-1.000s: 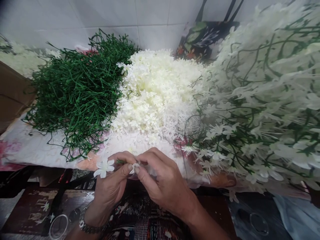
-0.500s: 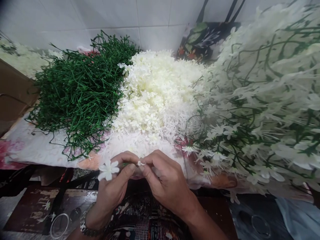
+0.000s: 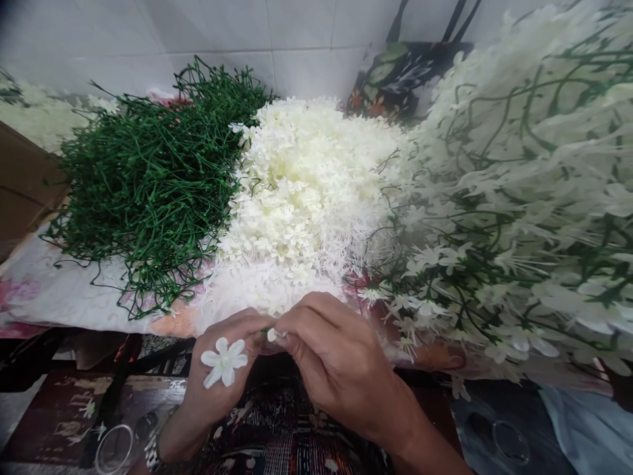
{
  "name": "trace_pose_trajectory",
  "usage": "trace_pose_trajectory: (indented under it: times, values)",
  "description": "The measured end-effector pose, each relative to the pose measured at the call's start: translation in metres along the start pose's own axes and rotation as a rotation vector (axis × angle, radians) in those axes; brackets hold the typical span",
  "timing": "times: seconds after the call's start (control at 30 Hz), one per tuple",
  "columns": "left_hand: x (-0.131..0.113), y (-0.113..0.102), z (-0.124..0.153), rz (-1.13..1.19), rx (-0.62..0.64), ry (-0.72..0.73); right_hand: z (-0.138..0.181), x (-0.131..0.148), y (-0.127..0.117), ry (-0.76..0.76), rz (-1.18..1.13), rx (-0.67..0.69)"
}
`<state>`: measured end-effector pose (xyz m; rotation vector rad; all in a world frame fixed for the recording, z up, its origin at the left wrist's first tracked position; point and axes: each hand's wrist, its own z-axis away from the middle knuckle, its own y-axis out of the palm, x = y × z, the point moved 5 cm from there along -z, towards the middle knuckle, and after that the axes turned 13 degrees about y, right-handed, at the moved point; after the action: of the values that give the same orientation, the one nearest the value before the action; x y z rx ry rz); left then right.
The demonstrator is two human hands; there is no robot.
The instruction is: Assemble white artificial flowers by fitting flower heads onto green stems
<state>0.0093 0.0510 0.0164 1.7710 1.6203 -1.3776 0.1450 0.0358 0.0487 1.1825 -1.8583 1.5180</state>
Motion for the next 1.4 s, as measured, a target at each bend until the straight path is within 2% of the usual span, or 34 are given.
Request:
trace_pose_trajectory:
  times: [0.17,0.37,0.73,0.97,1.17,1.3,1.4]
  values:
    - [-0.004,0.001,0.004,-0.114,0.088,0.052,0.001,0.005,0.003,-0.057,0.177,0.030]
    - [-0.009,0.002,0.003,-0.222,0.114,0.128,0.002,0.004,0.007,-0.074,0.282,0.035]
    - [0.011,0.013,0.004,-0.343,0.121,0.068,0.000,-0.015,0.021,-0.057,0.258,0.026]
    - [0.009,0.015,-0.001,-0.401,0.126,0.114,0.000,-0.021,0.024,-0.039,0.274,0.048]
    - [0.007,0.015,-0.003,-0.450,0.081,0.124,-0.004,-0.021,0.025,-0.034,0.279,0.073]
    - [0.010,0.015,-0.001,-0.411,0.073,0.093,-0.004,-0.022,0.025,-0.027,0.261,0.075]
    - [0.014,0.013,0.000,-0.276,0.095,0.031,-0.002,-0.022,0.023,0.009,0.194,0.094]
